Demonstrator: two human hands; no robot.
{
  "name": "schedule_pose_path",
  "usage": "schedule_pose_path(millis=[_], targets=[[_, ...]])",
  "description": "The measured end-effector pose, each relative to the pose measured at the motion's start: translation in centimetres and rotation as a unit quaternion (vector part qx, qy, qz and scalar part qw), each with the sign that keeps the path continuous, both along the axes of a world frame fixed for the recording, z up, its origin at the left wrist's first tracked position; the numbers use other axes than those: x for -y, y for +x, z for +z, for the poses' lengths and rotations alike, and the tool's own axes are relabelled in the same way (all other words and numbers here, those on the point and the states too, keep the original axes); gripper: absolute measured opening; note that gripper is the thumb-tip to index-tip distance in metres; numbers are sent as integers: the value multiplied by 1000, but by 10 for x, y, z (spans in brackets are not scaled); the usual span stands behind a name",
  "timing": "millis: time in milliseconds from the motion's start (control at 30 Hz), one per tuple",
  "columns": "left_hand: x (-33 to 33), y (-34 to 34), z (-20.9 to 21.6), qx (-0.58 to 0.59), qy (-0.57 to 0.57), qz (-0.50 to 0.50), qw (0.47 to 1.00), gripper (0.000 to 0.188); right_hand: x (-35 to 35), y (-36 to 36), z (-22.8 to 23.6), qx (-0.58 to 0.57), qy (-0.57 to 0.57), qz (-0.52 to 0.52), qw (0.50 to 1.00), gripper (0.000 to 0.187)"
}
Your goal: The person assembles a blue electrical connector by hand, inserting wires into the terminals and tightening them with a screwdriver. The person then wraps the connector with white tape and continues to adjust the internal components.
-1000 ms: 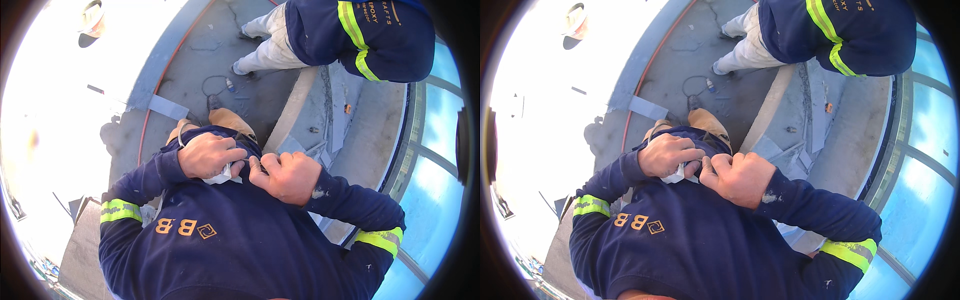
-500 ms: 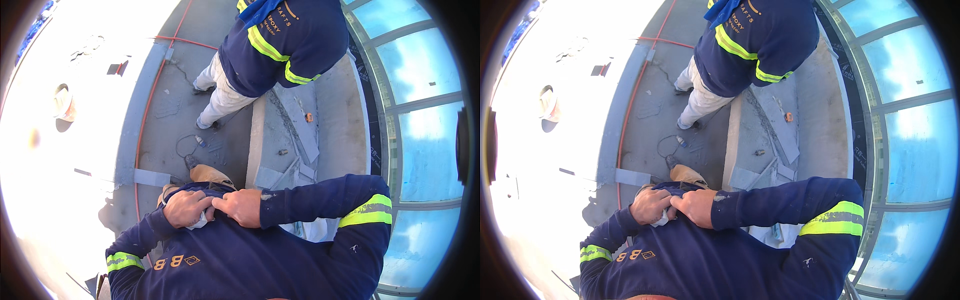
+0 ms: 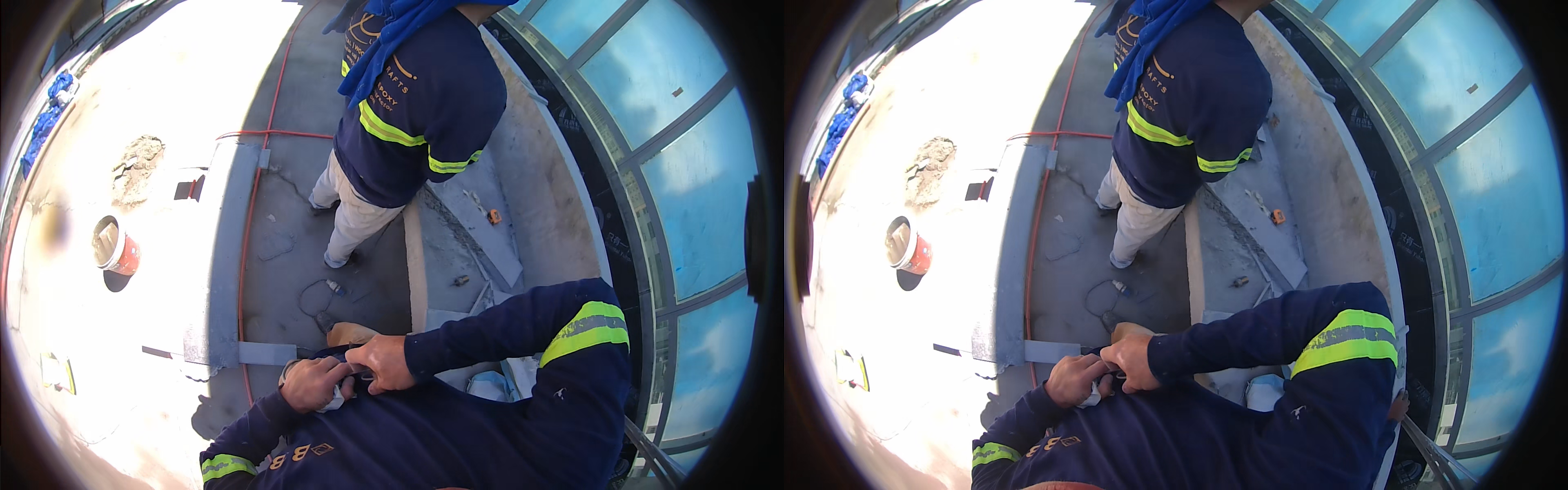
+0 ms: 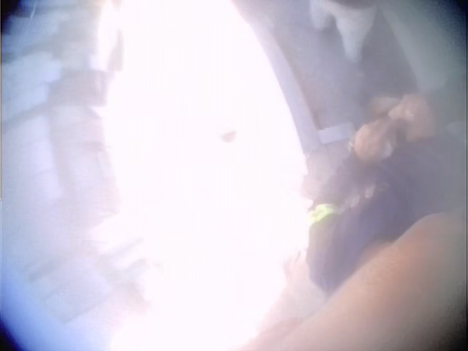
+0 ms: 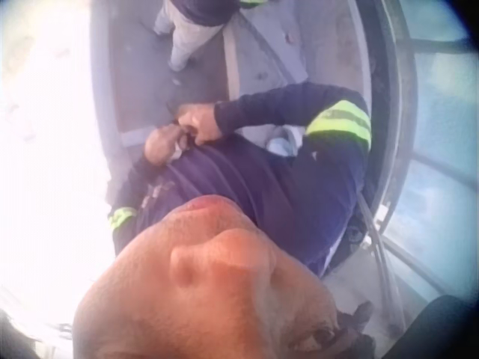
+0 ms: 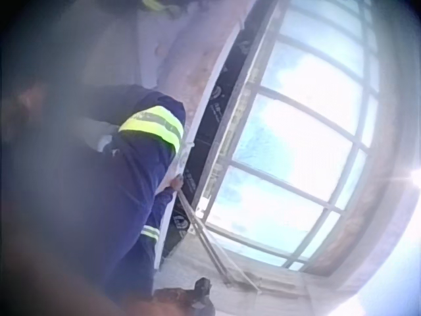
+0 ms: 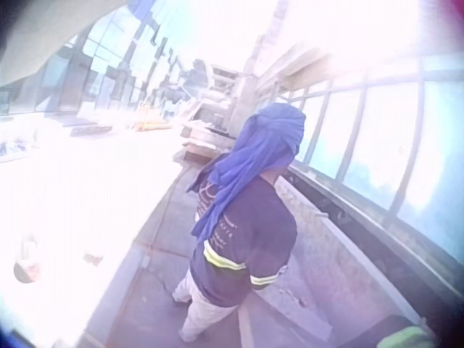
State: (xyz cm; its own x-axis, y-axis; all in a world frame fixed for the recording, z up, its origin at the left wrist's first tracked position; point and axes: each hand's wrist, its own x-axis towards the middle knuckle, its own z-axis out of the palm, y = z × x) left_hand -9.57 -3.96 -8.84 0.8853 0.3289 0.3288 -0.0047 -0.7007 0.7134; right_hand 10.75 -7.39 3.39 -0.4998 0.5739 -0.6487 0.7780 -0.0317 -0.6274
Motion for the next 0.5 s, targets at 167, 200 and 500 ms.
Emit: schedule_pose_path(millis=[167, 200, 500], targets=[[-29, 0, 11, 58, -56, 52, 995, 43, -42, 3, 53, 91, -11, 82, 992, 35], [-41, -6, 7, 91, -109, 80, 987, 55, -54, 12, 63, 79, 16, 80, 993, 34], [-47, -28, -5, 125, -202, 115, 965, 87, -20, 26, 61, -40, 186, -89, 978, 51]])
